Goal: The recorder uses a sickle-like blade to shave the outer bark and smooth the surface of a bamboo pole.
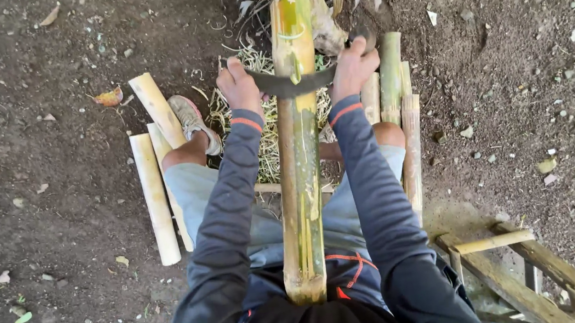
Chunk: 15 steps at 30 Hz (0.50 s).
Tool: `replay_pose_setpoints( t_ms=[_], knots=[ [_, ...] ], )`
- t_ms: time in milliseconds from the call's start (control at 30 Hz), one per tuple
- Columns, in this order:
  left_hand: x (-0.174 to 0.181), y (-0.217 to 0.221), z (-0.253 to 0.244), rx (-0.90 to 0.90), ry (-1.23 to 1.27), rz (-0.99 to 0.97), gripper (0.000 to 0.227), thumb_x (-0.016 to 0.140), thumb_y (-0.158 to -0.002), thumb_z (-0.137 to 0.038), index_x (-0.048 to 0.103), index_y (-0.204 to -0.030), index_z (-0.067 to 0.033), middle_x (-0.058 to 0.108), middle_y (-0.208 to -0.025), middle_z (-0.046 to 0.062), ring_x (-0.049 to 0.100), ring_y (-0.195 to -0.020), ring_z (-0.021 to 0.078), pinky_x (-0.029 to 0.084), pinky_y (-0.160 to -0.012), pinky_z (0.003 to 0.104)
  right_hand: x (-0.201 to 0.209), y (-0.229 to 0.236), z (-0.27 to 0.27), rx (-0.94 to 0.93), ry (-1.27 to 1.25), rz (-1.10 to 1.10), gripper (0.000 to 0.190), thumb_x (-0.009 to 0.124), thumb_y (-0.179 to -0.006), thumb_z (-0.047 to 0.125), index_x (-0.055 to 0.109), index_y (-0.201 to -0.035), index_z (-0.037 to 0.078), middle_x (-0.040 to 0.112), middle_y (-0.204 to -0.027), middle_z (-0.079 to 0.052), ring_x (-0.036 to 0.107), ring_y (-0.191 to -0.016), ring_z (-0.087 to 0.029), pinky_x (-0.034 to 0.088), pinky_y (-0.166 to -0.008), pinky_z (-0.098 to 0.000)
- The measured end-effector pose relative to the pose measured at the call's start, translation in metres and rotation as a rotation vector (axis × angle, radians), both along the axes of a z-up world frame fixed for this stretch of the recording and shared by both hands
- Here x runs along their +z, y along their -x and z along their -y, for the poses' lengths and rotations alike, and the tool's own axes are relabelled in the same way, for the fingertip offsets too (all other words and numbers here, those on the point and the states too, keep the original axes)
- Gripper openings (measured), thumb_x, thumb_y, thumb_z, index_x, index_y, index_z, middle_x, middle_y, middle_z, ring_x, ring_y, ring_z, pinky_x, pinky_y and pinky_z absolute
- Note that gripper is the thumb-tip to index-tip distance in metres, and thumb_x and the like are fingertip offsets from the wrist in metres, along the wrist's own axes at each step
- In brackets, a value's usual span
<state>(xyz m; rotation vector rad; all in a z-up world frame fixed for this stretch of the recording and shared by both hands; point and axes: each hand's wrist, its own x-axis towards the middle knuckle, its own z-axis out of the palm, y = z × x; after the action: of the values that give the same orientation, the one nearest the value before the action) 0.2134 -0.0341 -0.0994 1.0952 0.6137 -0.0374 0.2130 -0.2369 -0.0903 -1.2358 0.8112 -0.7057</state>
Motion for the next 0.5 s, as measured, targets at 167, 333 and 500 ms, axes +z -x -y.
replay_pose_setpoints(
  t_ms=[167, 333, 500],
  knots=[
    [-0.014, -0.049, 0.009, -0.015, -0.051, 0.041, 0.035, 0.047, -0.102, -0.045, 0.042, -0.1, -0.0109, 0.052, -0.076, 0.008, 0.052, -0.045, 0.0172, 0.042, -0.032, 0.033, -0.021, -0.045, 0.016, -0.042, 0.119, -0.085, 0.042, 0.056, -0.098, 0.03, 0.058, -0.1, -0.013, 0.065, -0.084, -0.018, 0.06, -0.07, -0.024, 0.052, -0.069, -0.041],
    [-0.006, -0.059, 0.009, -0.022, -0.06, -0.018, 0.037, 0.047, -0.1, -0.047, 0.043, -0.104, -0.0096, 0.054, -0.074, 0.01, 0.053, -0.044, 0.0203, 0.041, -0.031, 0.034, -0.019, -0.048, 0.015, -0.1, 0.232, -0.159, 0.046, 0.055, -0.098, 0.034, 0.059, -0.106, -0.012, 0.067, -0.094, -0.021, 0.065, -0.085, -0.028, 0.051, -0.082, -0.0422],
    [-0.011, -0.049, 0.018, 0.14, -0.182, -0.063, 0.041, 0.05, -0.1, -0.043, 0.054, -0.098, -0.0025, 0.058, -0.077, 0.012, 0.057, -0.06, 0.0278, 0.046, -0.047, 0.043, -0.019, -0.026, 0.009, -0.09, 0.277, -0.135, 0.046, 0.055, -0.097, 0.032, 0.06, -0.105, -0.013, 0.067, -0.094, -0.021, 0.064, -0.084, -0.03, 0.053, -0.082, -0.0428]
  ],
)
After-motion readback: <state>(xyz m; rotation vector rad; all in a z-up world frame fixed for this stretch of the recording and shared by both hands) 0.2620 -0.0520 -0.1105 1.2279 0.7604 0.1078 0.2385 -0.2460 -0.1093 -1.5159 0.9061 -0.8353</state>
